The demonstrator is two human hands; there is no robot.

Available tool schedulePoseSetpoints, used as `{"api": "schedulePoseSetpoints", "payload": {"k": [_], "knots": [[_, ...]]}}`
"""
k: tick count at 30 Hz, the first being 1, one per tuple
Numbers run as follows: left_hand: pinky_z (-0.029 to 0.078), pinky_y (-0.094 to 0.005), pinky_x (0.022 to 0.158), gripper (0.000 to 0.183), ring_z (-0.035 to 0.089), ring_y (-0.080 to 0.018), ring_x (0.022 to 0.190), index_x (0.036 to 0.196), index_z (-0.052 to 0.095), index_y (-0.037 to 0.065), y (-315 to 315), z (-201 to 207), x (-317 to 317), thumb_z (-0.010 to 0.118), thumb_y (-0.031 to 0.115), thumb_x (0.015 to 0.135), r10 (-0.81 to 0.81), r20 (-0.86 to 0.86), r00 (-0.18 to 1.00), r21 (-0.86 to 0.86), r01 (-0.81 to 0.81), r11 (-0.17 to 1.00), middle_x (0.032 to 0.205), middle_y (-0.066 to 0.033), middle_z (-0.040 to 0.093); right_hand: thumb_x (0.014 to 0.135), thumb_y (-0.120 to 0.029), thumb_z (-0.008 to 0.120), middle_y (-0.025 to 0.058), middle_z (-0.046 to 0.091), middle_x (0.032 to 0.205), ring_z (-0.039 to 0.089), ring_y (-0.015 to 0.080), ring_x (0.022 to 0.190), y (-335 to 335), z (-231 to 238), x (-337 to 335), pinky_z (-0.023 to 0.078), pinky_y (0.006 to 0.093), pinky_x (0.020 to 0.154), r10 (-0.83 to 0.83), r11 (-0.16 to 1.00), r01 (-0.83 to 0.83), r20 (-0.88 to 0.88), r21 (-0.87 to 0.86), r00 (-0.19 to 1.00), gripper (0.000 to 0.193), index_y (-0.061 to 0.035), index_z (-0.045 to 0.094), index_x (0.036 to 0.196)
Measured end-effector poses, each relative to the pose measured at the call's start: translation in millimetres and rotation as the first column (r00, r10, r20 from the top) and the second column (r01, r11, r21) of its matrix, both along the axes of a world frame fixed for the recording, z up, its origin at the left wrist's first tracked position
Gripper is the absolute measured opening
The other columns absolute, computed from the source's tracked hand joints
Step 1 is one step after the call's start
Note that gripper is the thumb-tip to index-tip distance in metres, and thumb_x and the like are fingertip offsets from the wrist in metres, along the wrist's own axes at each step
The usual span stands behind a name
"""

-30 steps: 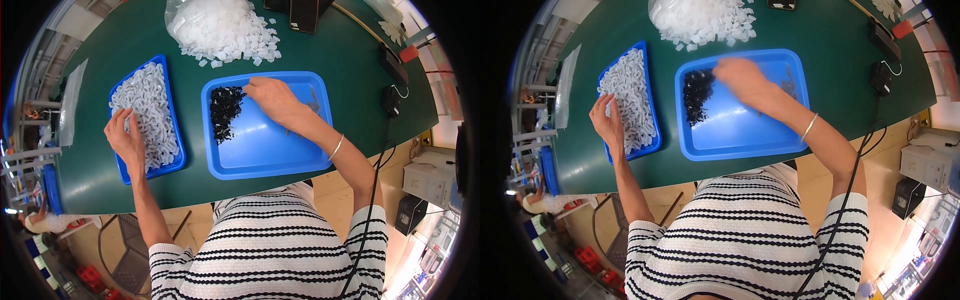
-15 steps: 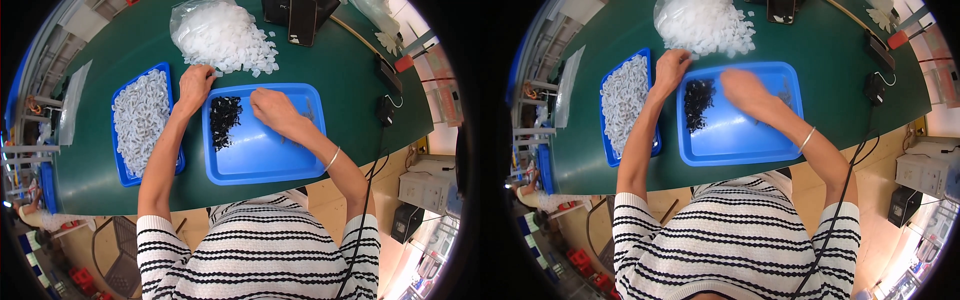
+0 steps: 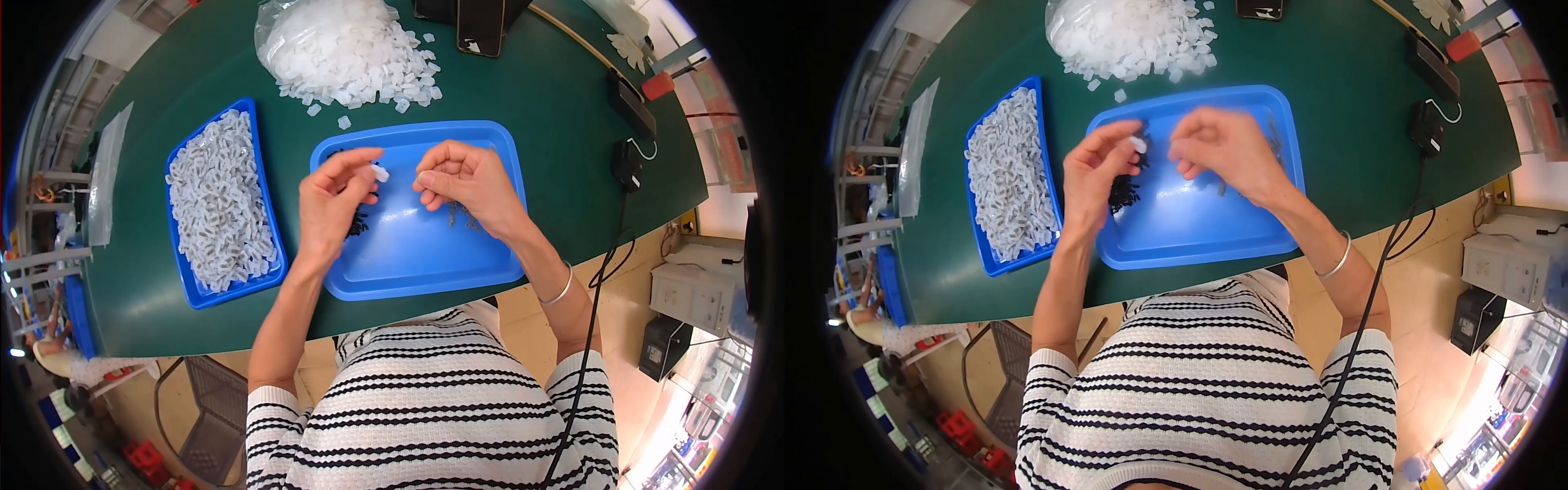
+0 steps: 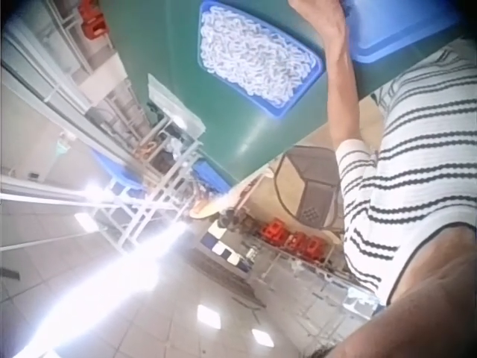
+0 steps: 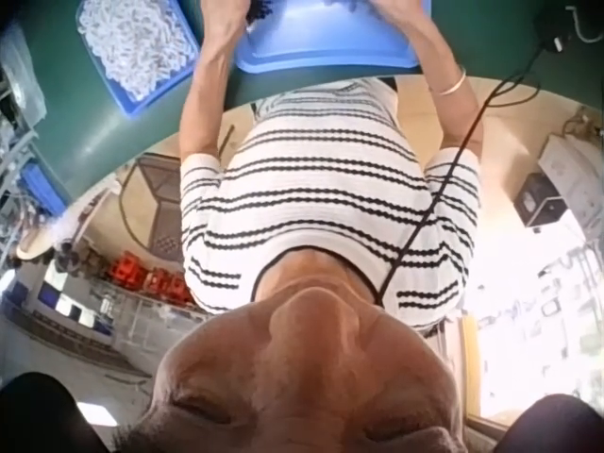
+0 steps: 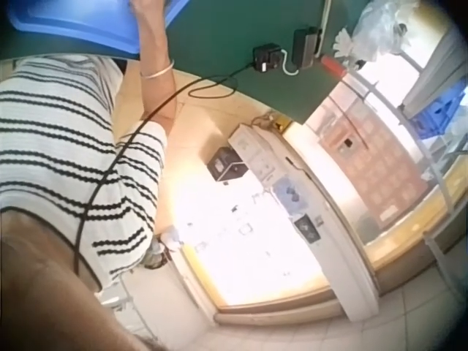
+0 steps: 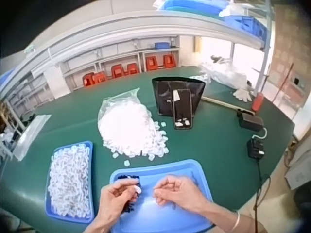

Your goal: The person assembles small components by picking white plastic pieces and inserting small parts into them by hand.

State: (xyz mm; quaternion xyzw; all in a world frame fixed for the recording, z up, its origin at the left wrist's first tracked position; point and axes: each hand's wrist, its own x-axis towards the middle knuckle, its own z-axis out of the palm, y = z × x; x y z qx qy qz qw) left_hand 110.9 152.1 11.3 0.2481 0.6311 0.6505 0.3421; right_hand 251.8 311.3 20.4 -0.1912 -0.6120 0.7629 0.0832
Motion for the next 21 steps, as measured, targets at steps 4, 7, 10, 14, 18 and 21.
{"api": "schedulePoseSetpoints", "payload": {"k": [4,7,10,14,18,21], "knots": [[0.053,-0.023,0.069,0.02,0.066,-0.0113,0.081,0.111,0.066,0.0,4.5,-7.2,17.1,0.062,0.004,0.092,0.021,0.072,0.997,0.034,-0.024,0.999,0.094,-0.0079,0.07,0.092,-0.009,0.066,0.0055,0.068,0.089,0.063,0.01,0.071,-9.2,-13.3,7.7,0.054,0.0224,0.066,-0.061,0.998,0.059,-0.077,-0.019,0.995,0.011,0.0003,0.066,0.098],[0.054,-0.0237,0.069,0.015,0.067,-0.0134,0.082,0.105,0.065,-0.002,9.1,-10.6,26.7,0.064,0.004,0.091,0.063,0.168,0.984,0.068,-0.076,0.995,0.095,-0.0096,0.07,0.092,-0.01,0.066,0.0058,0.067,0.091,0.061,0.0097,0.069,-19.0,-20.3,11.9,0.05,0.0209,0.063,-0.125,0.992,0.122,-0.139,-0.028,0.982,0.012,-0.0004,0.065,0.098],[0.055,-0.0241,0.07,0.012,0.068,-0.014,0.083,0.102,0.064,-0.003,11.9,-13.3,34.6,0.065,0.004,0.091,0.068,0.206,0.976,0.095,-0.09,0.991,0.096,-0.0102,0.07,0.092,-0.011,0.066,0.0056,0.067,0.092,0.06,0.0092,0.068,-25.7,-25.6,12.6,0.046,0.0199,0.06,-0.194,0.979,0.178,-0.168,-0.104,0.967,0.012,-0.001,0.065,0.099],[0.056,-0.0257,0.071,0.011,0.067,-0.0145,0.085,0.099,0.063,-0.003,13.6,-14.9,43.0,0.066,0.003,0.09,0.101,0.177,0.979,0.124,-0.124,0.985,0.096,-0.0111,0.068,0.093,-0.013,0.066,0.0046,0.068,0.091,0.059,0.0092,0.066,-31.3,-29.0,11.9,0.045,0.0199,0.06,-0.274,0.953,0.238,-0.192,-0.189,0.942,0.012,-0.0019,0.065,0.098],[0.056,-0.0261,0.071,0.011,0.066,-0.0142,0.086,0.098,0.063,-0.003,12.8,-15.2,44.3,0.065,0.004,0.091,0.074,0.196,0.978,0.141,-0.103,0.985,0.097,-0.0107,0.067,0.093,-0.014,0.065,0.0044,0.068,0.09,0.059,0.0094,0.066,-33.4,-28.2,12.4,0.045,0.0197,0.06,-0.294,0.949,0.267,-0.167,-0.167,0.941,0.013,-0.0024,0.064,0.097],[0.056,-0.0265,0.072,0.01,0.067,-0.0158,0.088,0.098,0.063,-0.003,10.7,-18.2,41.8,0.065,0.004,0.091,0.076,0.199,0.977,0.127,-0.103,0.987,0.098,-0.0108,0.068,0.093,-0.01,0.065,0.007,0.068,0.087,0.058,0.0085,0.068,-35.8,-28.2,11.6,0.05,0.0231,0.062,-0.322,0.928,0.281,-0.148,-0.243,0.935,0.011,0.0002,0.064,0.097]]}}
